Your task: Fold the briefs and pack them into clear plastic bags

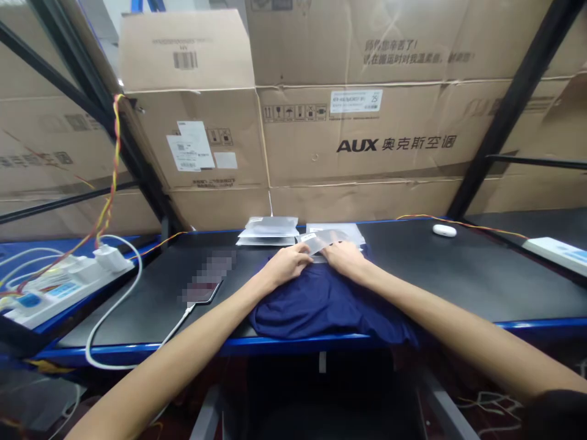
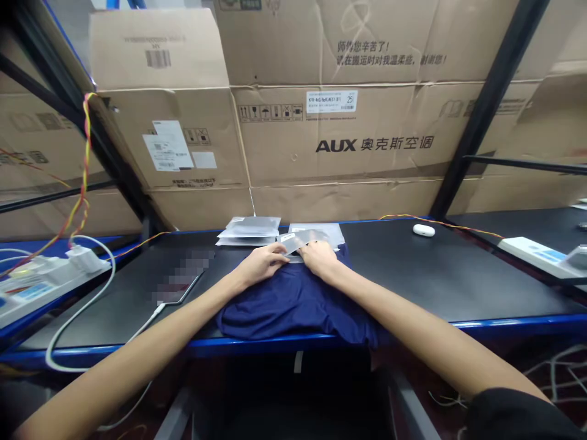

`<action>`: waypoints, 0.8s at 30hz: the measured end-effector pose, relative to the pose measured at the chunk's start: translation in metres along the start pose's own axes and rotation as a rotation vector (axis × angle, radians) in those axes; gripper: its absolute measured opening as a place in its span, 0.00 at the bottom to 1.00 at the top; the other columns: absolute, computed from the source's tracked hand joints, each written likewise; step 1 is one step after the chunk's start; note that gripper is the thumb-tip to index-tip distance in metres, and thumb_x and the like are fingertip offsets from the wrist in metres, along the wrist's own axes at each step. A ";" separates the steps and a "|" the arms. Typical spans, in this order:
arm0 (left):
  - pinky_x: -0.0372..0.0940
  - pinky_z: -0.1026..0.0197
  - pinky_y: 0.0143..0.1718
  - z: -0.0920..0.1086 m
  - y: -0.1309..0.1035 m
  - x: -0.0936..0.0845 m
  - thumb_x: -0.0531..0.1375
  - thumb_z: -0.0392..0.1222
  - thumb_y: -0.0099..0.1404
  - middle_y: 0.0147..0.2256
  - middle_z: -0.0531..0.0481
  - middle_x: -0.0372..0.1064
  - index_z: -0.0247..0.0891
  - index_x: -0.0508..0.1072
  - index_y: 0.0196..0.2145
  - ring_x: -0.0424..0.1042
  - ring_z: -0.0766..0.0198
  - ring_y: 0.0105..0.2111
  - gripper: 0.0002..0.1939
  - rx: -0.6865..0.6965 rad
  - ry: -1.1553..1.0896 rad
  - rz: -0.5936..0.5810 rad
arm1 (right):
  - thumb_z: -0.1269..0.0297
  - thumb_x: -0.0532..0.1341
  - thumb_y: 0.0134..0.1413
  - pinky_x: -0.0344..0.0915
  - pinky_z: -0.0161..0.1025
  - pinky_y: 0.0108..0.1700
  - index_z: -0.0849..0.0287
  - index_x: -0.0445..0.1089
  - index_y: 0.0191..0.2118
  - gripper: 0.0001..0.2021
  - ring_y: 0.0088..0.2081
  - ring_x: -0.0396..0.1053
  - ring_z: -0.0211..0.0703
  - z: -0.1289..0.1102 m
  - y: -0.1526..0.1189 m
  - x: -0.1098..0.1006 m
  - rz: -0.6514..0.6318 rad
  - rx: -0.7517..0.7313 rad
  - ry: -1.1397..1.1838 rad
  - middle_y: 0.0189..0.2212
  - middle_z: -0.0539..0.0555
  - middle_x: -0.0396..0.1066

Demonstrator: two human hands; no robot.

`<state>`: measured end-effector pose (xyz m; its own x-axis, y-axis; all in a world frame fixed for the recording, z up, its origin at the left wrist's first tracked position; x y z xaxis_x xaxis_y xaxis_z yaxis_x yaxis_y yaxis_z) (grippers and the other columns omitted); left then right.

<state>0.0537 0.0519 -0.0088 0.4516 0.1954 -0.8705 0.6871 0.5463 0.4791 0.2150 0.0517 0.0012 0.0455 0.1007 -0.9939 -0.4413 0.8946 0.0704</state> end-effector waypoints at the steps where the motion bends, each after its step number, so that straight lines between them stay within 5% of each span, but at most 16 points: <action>1: 0.71 0.59 0.43 0.001 0.000 -0.001 0.59 0.32 0.65 0.47 0.43 0.73 0.37 0.81 0.38 0.75 0.60 0.39 0.10 -0.007 0.004 0.009 | 0.63 0.43 0.71 0.69 0.56 0.48 0.62 0.60 0.65 0.23 0.50 0.73 0.63 0.002 -0.004 0.000 0.020 -0.005 0.002 0.50 0.70 0.73; 6: 0.71 0.59 0.42 0.002 0.000 -0.011 0.58 0.30 0.65 0.45 0.45 0.73 0.37 0.79 0.38 0.75 0.61 0.38 0.09 -0.041 0.027 0.075 | 0.57 0.54 0.67 0.62 0.54 0.62 0.62 0.58 0.67 0.27 0.65 0.58 0.59 0.023 -0.037 -0.002 0.245 -0.289 0.160 0.64 0.65 0.61; 9: 0.71 0.61 0.43 -0.001 0.000 -0.018 0.56 0.31 0.67 0.44 0.48 0.74 0.39 0.76 0.43 0.76 0.61 0.39 0.11 -0.050 0.007 0.115 | 0.61 0.56 0.65 0.67 0.48 0.60 0.55 0.69 0.58 0.19 0.57 0.70 0.50 0.046 -0.055 -0.009 0.397 -0.384 0.382 0.56 0.57 0.72; 13: 0.70 0.61 0.44 -0.006 0.000 -0.022 0.54 0.30 0.68 0.46 0.48 0.74 0.41 0.72 0.50 0.76 0.61 0.42 0.16 -0.051 -0.019 0.151 | 0.64 0.57 0.63 0.74 0.45 0.50 0.54 0.75 0.50 0.13 0.43 0.77 0.47 0.078 -0.065 -0.016 0.654 -0.299 0.466 0.42 0.54 0.79; 19: 0.70 0.59 0.44 -0.017 0.000 -0.025 0.54 0.28 0.64 0.38 0.49 0.75 0.39 0.76 0.38 0.75 0.60 0.39 0.12 -0.094 -0.083 0.159 | 0.68 0.62 0.57 0.71 0.49 0.55 0.55 0.71 0.57 0.21 0.56 0.71 0.53 0.089 -0.056 0.003 0.536 -0.327 0.177 0.57 0.60 0.71; 24: 0.71 0.57 0.44 -0.027 -0.001 -0.024 0.55 0.27 0.58 0.36 0.49 0.75 0.38 0.75 0.33 0.75 0.59 0.38 0.12 -0.134 -0.067 0.095 | 0.69 0.59 0.61 0.71 0.47 0.55 0.57 0.75 0.53 0.16 0.54 0.73 0.51 0.073 -0.057 0.008 0.543 -0.401 0.027 0.51 0.58 0.76</action>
<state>0.0266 0.0689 0.0086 0.5506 0.1994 -0.8106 0.5594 0.6326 0.5356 0.3060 0.0333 -0.0041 -0.2971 0.4749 -0.8284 -0.6939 0.4885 0.5290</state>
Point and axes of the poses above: each hand's wrist, its own y-axis towards the middle knuckle, its own x-axis out of the palm, z = x × y, the point moved 4 cm from there along y, towards the middle knuckle
